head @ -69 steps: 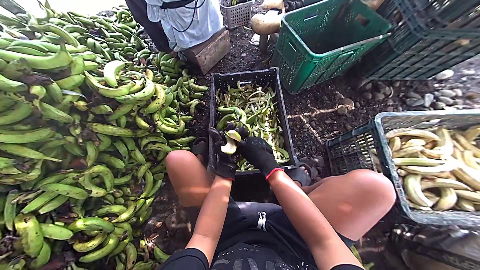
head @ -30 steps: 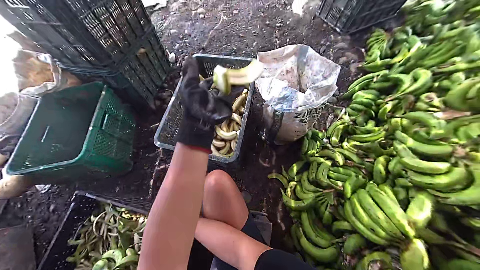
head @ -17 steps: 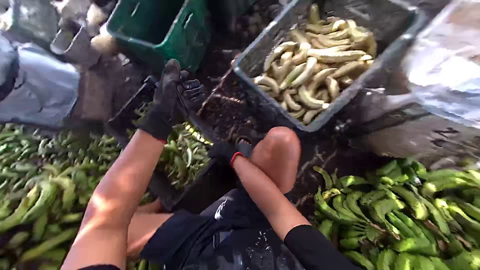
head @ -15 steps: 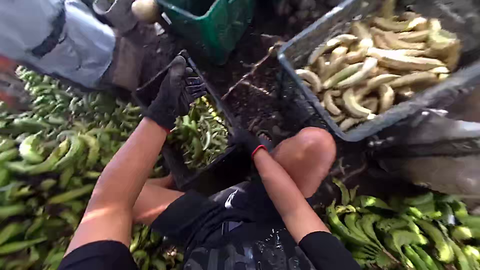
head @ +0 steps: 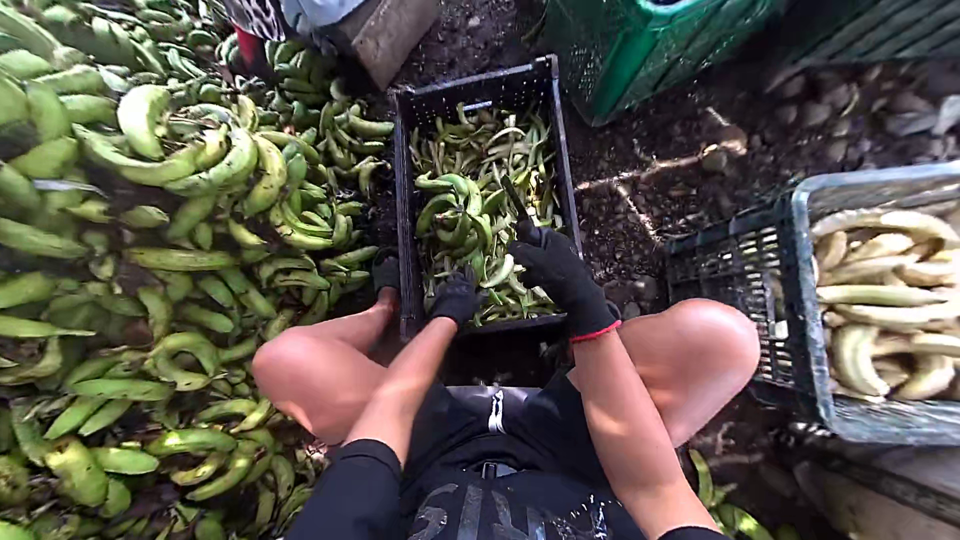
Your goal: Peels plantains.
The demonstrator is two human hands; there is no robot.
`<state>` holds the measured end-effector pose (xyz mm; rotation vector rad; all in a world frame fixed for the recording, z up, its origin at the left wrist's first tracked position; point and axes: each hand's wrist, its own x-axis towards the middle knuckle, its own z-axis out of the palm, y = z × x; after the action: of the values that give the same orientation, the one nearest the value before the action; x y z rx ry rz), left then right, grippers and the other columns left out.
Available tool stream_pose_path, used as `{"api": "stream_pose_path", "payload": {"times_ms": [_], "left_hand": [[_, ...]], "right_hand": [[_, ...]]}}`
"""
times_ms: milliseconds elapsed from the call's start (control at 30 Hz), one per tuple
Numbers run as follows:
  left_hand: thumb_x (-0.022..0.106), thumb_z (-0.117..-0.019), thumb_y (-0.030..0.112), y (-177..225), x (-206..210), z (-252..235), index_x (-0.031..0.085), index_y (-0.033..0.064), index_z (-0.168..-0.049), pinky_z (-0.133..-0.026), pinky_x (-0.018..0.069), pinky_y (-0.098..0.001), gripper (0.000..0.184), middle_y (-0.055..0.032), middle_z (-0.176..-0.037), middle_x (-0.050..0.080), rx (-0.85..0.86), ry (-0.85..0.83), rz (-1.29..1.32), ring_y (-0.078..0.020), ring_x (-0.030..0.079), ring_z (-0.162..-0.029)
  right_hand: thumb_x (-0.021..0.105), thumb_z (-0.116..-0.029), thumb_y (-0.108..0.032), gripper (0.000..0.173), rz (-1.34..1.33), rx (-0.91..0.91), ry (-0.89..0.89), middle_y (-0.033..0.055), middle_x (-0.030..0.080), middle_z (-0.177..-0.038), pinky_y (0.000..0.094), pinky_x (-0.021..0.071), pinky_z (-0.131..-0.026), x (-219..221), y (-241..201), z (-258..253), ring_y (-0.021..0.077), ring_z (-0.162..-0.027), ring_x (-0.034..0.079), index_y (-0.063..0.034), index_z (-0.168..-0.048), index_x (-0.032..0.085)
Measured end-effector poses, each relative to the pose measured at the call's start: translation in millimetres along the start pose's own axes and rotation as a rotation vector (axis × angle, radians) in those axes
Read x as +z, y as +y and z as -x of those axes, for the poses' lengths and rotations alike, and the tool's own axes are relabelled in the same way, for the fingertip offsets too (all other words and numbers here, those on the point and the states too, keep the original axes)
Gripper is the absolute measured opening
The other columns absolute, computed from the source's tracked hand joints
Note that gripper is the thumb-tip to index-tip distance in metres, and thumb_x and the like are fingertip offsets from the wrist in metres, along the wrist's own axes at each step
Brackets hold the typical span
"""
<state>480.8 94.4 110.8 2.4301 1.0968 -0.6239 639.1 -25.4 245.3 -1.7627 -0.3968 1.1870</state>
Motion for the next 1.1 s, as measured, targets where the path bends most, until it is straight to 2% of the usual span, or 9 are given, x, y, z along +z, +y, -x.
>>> {"api": "stream_pose_path", "payload": {"times_ms": [233, 400, 500, 567, 633, 733, 833, 967, 1100], "left_hand": [[0.054, -0.1035, 0.047, -8.7, -20.4, -12.5, 0.023, 0.0215, -0.163, -0.103, 0.0434, -0.0667, 0.072, -0.0247, -0.143, 0.055, -0.120, -0.002, 0.414, -0.0458, 0.056, -0.127], [0.045, -0.1067, 0.036, -37.4, -107.5, 18.7, 0.039, 0.0177, -0.154, -0.094, 0.0554, -0.0434, 0.051, -0.0102, -0.133, 0.061, 0.306, 0.078, 1.383, -0.0219, 0.063, -0.114], [0.038, -0.1056, 0.052, -23.6, -163.6, 42.9, 0.047, 0.0180, -0.141, -0.091, 0.0576, -0.0453, 0.050, -0.0086, -0.119, 0.066, 0.507, 0.098, 1.807, -0.0235, 0.067, -0.106], [0.040, -0.1074, 0.047, -20.1, -182.3, 40.6, 0.043, 0.0163, -0.144, -0.088, 0.0593, -0.0428, 0.047, -0.0068, -0.113, 0.067, 0.459, 0.189, 1.745, -0.0216, 0.068, -0.100], [0.063, -0.0996, 0.027, -21.6, -186.8, 28.3, 0.045, 0.0091, -0.142, -0.086, 0.0605, -0.0401, 0.050, -0.0086, -0.112, 0.067, 0.301, 0.274, 1.540, -0.0203, 0.069, -0.097], [0.079, -0.0890, 0.025, -20.8, -179.6, 24.3, 0.053, 0.0129, -0.138, -0.097, 0.0561, -0.0379, 0.057, -0.0060, -0.125, 0.065, 0.193, 0.342, 1.238, -0.0160, 0.065, -0.111], [0.075, -0.0921, 0.041, -19.8, -155.9, 40.8, 0.049, 0.0223, -0.144, -0.094, 0.0527, -0.0496, 0.061, -0.0065, -0.131, 0.064, 0.165, 0.440, 1.008, -0.0232, 0.063, -0.115], [0.071, -0.0948, 0.045, -3.7, -138.2, 45.9, 0.044, 0.0220, -0.148, -0.095, 0.0509, -0.0557, 0.064, -0.0107, -0.134, 0.062, 0.177, 0.514, 0.901, -0.0292, 0.062, -0.117], [0.071, -0.0961, 0.034, 16.3, -135.7, 38.4, 0.052, 0.0021, -0.139, -0.107, 0.0472, -0.0370, 0.057, -0.0147, -0.131, 0.063, 0.299, 0.646, 0.913, -0.0180, 0.061, -0.122]], "right_hand": [[0.060, -0.1013, -0.047, 0.039, -0.067, -0.119, -0.035, 0.0036, 0.067, -0.095, 0.0284, 0.0517, -0.054, -12.4, -14.7, 41.6, 0.0106, -0.062, 0.059, -0.0174, -0.127, 0.058], [0.062, -0.0991, -0.053, 0.047, -0.155, -0.072, -0.003, 0.0029, 0.072, -0.098, 0.0285, 0.0548, -0.057, -16.7, -14.7, 36.4, 0.0116, -0.066, 0.065, -0.0195, -0.132, 0.058], [0.059, -0.1050, -0.032, 0.034, -0.219, -0.122, -0.025, 0.0024, 0.070, -0.098, 0.0300, 0.0603, -0.069, -3.3, -22.3, 36.0, 0.0115, -0.076, 0.069, -0.0106, -0.131, 0.057], [0.056, -0.1066, -0.022, 0.033, -0.201, -0.125, -0.033, 0.0074, 0.070, -0.101, 0.0333, 0.0618, -0.076, 14.2, -22.1, 38.6, 0.0147, -0.083, 0.071, -0.0031, -0.134, 0.055], [0.055, -0.1070, -0.026, 0.041, -0.190, -0.110, -0.078, 0.0097, 0.071, -0.104, 0.0350, 0.0617, -0.078, 35.1, -12.8, 43.5, 0.0167, -0.088, 0.072, -0.0045, -0.141, 0.049], [0.047, -0.1097, -0.034, 0.047, -0.249, -0.107, -0.118, 0.0070, 0.066, -0.088, 0.0339, 0.0597, -0.066, 62.7, 6.2, 48.1, 0.0156, -0.070, 0.067, -0.0058, -0.146, 0.040], [0.035, -0.1118, -0.044, 0.046, -0.298, -0.036, -0.130, 0.0024, 0.057, -0.067, 0.0306, 0.0557, -0.050, 79.9, 12.0, 53.1, 0.0140, -0.050, 0.058, -0.0050, -0.135, 0.045], [0.033, -0.1108, -0.042, 0.046, -0.304, -0.289, -0.013, -0.0008, 0.059, -0.065, 0.0280, 0.0551, -0.051, 81.9, -1.9, 56.7, 0.0107, -0.051, 0.058, -0.0017, -0.117, 0.055], [0.035, -0.1091, -0.035, 0.043, -0.315, -0.644, 0.141, -0.0031, 0.064, -0.066, 0.0275, 0.0569, -0.052, 74.7, -31.2, 66.2, 0.0089, -0.053, 0.062, -0.0007, -0.130, 0.050]]}}
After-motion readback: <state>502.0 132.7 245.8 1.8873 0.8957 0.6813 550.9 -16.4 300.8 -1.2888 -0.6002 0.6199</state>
